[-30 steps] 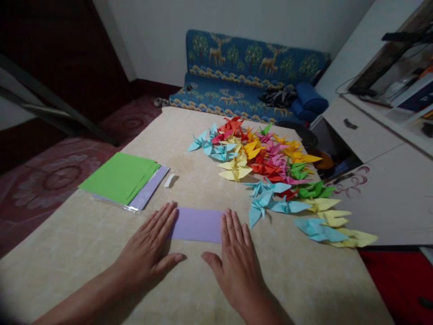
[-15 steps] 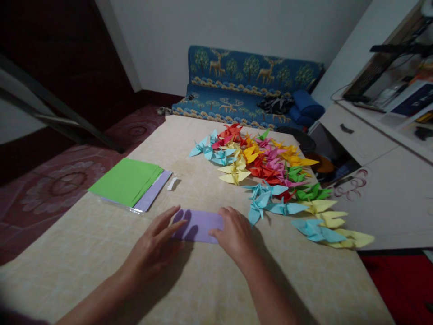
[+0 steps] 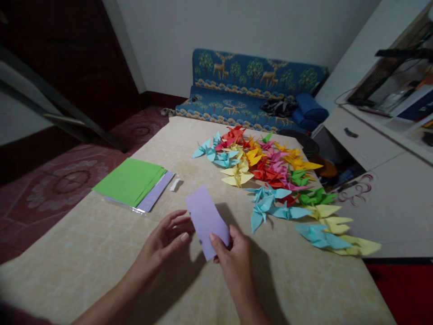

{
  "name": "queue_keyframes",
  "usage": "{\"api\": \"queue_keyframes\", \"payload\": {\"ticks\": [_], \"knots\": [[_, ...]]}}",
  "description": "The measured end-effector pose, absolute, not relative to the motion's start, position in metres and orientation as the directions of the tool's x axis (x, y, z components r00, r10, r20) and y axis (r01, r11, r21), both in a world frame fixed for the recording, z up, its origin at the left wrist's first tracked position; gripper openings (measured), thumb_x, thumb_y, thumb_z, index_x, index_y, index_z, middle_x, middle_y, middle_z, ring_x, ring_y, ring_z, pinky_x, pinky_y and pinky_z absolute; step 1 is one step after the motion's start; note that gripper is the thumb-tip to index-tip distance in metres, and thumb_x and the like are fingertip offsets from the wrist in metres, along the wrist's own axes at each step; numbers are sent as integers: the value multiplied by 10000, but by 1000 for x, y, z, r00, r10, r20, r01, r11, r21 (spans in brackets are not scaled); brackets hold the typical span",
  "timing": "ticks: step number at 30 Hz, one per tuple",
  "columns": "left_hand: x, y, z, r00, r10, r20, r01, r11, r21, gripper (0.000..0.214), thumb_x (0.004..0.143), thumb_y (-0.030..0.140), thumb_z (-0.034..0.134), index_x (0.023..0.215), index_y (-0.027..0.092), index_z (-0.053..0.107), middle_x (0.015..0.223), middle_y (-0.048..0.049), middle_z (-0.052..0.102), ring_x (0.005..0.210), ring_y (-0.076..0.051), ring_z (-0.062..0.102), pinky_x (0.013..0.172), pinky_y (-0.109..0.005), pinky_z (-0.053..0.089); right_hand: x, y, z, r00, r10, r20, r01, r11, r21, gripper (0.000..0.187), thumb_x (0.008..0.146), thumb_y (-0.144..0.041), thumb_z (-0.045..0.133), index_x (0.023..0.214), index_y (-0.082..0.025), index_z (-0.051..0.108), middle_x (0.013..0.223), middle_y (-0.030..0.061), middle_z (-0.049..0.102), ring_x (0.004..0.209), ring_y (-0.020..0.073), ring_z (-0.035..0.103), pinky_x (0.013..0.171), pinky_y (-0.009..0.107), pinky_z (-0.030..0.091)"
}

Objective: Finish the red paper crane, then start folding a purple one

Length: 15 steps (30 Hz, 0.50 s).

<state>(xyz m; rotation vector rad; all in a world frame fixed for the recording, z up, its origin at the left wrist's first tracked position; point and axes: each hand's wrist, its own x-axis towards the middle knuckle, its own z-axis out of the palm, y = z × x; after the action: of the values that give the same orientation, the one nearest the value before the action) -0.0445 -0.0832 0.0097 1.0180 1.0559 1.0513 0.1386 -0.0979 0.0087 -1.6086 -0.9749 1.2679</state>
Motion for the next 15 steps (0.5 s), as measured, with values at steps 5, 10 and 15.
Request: {"api": "queue_keyframes", "payload": {"ticks": [5,10,15], "knots": [[-33,-72,12,144,938,-316,-252,344,905,473,709,374,797,1095,136,662,933,-105,705,776,-167,642,676,-270,500,125,-111,15,94,952,-290,22,-293,-956,390,734,-512,698,877,-158,617,652,18,646,470,119,534,404,200,425],[-39,-59,5,128,947,-295,-115,310,944,435,651,323,832,1002,91,722,853,-115,715,688,-154,607,618,-265,451,147,-109,7,268,959,95,362,-9,-932,246,844,-369,605,1005,-184,619,882,77,677,739,187,648,609,268,546],[-42,-54,7,207,889,-408,-261,452,853,455,625,315,850,1012,114,719,861,-94,718,691,-145,616,649,-263,455,168,-102,1,-58,919,391,643,334,-689,485,831,-51,455,1265,-236,568,1300,100,562,1213,233,531,1001,415,485]]}}
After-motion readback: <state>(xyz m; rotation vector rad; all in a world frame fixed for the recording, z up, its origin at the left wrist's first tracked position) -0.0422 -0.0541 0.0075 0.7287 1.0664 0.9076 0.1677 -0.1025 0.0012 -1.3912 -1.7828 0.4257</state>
